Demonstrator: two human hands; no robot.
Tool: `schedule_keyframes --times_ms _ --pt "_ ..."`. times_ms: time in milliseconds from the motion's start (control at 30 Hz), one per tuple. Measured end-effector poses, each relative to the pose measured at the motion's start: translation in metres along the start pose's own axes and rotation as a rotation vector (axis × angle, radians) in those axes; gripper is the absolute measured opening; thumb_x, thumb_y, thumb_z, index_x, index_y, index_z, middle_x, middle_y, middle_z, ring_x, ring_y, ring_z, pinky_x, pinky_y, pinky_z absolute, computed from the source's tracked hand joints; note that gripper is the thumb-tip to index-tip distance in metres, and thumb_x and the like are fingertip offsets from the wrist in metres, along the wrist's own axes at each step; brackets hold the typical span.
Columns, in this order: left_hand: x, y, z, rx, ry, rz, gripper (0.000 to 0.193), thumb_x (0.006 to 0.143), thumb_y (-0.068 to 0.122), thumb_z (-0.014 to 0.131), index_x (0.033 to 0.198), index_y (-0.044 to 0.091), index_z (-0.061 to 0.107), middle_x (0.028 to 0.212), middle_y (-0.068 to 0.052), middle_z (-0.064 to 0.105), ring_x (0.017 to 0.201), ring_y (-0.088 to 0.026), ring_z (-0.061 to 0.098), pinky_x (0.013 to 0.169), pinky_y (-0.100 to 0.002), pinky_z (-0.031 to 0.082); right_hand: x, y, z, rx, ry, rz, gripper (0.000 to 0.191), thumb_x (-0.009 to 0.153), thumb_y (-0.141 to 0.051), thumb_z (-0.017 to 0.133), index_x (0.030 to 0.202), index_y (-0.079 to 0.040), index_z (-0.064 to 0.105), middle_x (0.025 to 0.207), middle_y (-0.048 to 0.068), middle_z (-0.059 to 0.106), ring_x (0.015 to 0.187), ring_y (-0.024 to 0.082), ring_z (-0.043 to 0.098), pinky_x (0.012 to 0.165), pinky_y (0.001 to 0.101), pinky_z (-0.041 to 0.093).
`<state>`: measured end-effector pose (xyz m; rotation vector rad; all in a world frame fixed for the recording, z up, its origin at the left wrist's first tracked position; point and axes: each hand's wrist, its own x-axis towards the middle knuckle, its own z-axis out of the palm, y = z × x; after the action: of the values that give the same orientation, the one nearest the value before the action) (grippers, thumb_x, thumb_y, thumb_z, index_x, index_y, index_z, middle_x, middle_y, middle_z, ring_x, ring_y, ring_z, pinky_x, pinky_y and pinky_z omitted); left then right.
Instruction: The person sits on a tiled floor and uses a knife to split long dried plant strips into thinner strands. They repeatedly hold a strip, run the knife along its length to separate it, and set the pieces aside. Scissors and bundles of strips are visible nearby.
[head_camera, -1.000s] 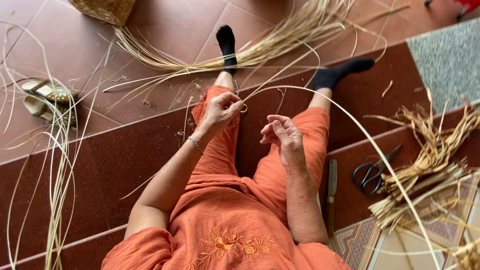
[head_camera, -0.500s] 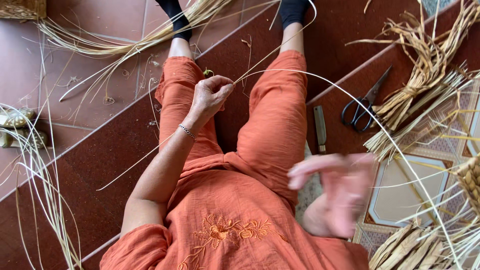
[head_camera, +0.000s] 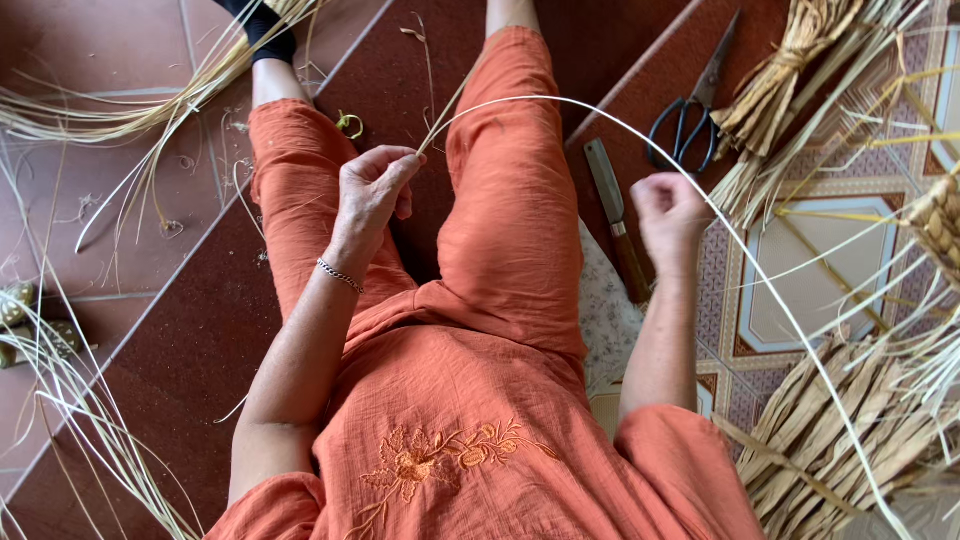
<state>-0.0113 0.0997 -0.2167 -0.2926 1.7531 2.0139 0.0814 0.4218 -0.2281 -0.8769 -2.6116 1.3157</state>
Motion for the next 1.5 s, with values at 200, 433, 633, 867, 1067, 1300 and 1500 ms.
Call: schedule_keyframes --times_ms 200,433,633,867,1067,1300,1500 --pt "0.002 -0.007 0.014 -0.049 -0.058 0.018 0.014 0.100 0.015 0.070 0.102 0.002 0.076 0.068 0.001 0.064 0.053 -0.005 0.056 0.049 -0.022 0.046 -0.040 0.010 0.011 -0.352 -0.056 -0.016 0.064 0.076 -0.018 0.088 0.128 0.002 0.057 0.109 0.016 0.063 0.090 0.024 0.064 0.079 0.0410 0.056" --pt "0.006 -0.010 0.027 -0.050 -0.072 0.065 0.015 0.098 0.014 0.074 0.103 0.000 0.076 0.074 0.003 0.066 0.058 -0.004 0.053 0.053 -0.021 0.043 -0.012 0.015 0.011 -0.274 0.133 -0.126 0.035 0.096 -0.021 0.080 0.123 -0.003 0.066 0.108 0.014 0.066 0.097 0.026 0.066 0.086 0.0413 0.056" --pt "0.006 -0.004 0.031 -0.104 -0.048 -0.022 0.016 0.099 0.015 0.072 0.107 0.003 0.076 0.073 0.006 0.061 0.060 -0.002 0.050 0.053 -0.019 0.041 0.047 0.017 0.012 -0.516 0.347 -0.327 0.032 0.092 -0.012 0.080 0.117 -0.001 0.064 0.114 0.022 0.065 0.106 0.039 0.064 0.090 0.0499 0.053" --pt "0.016 0.005 0.031 -0.158 -0.057 0.025 0.016 0.099 0.014 0.070 0.107 0.001 0.075 0.072 0.006 0.061 0.060 -0.003 0.051 0.053 -0.020 0.041 0.074 -0.018 0.008 -0.598 0.115 -0.055 0.060 0.075 -0.002 0.077 0.127 -0.001 0.046 0.115 0.026 0.063 0.108 0.045 0.062 0.095 0.0520 0.050" --pt "0.021 0.011 0.028 -0.053 -0.051 0.064 0.016 0.096 0.015 0.074 0.104 0.001 0.075 0.073 0.004 0.064 0.058 -0.002 0.050 0.050 -0.019 0.040 0.062 -0.038 0.004 -0.445 -0.123 0.335 0.083 0.074 -0.005 0.076 0.145 -0.009 0.034 0.116 0.018 0.065 0.103 0.032 0.067 0.088 0.0460 0.055" --pt "0.031 0.013 0.021 0.005 -0.011 0.102 0.017 0.095 0.017 0.075 0.101 0.001 0.076 0.076 0.004 0.066 0.059 -0.001 0.049 0.050 -0.019 0.038 0.030 -0.029 0.013 0.098 -0.057 0.118 0.067 0.087 -0.039 0.085 0.141 -0.006 0.062 0.101 0.005 0.070 0.083 0.018 0.065 0.074 0.0370 0.053" --pt "0.040 0.008 0.013 -0.004 0.001 0.130 0.017 0.094 0.017 0.075 0.100 0.001 0.076 0.074 0.004 0.065 0.057 -0.001 0.048 0.049 -0.019 0.038 -0.002 -0.040 0.027 0.082 -0.152 -0.596 0.074 0.085 -0.060 0.082 0.133 -0.008 0.060 0.092 -0.001 0.054 0.088 0.015 0.055 0.083 0.0341 0.049"
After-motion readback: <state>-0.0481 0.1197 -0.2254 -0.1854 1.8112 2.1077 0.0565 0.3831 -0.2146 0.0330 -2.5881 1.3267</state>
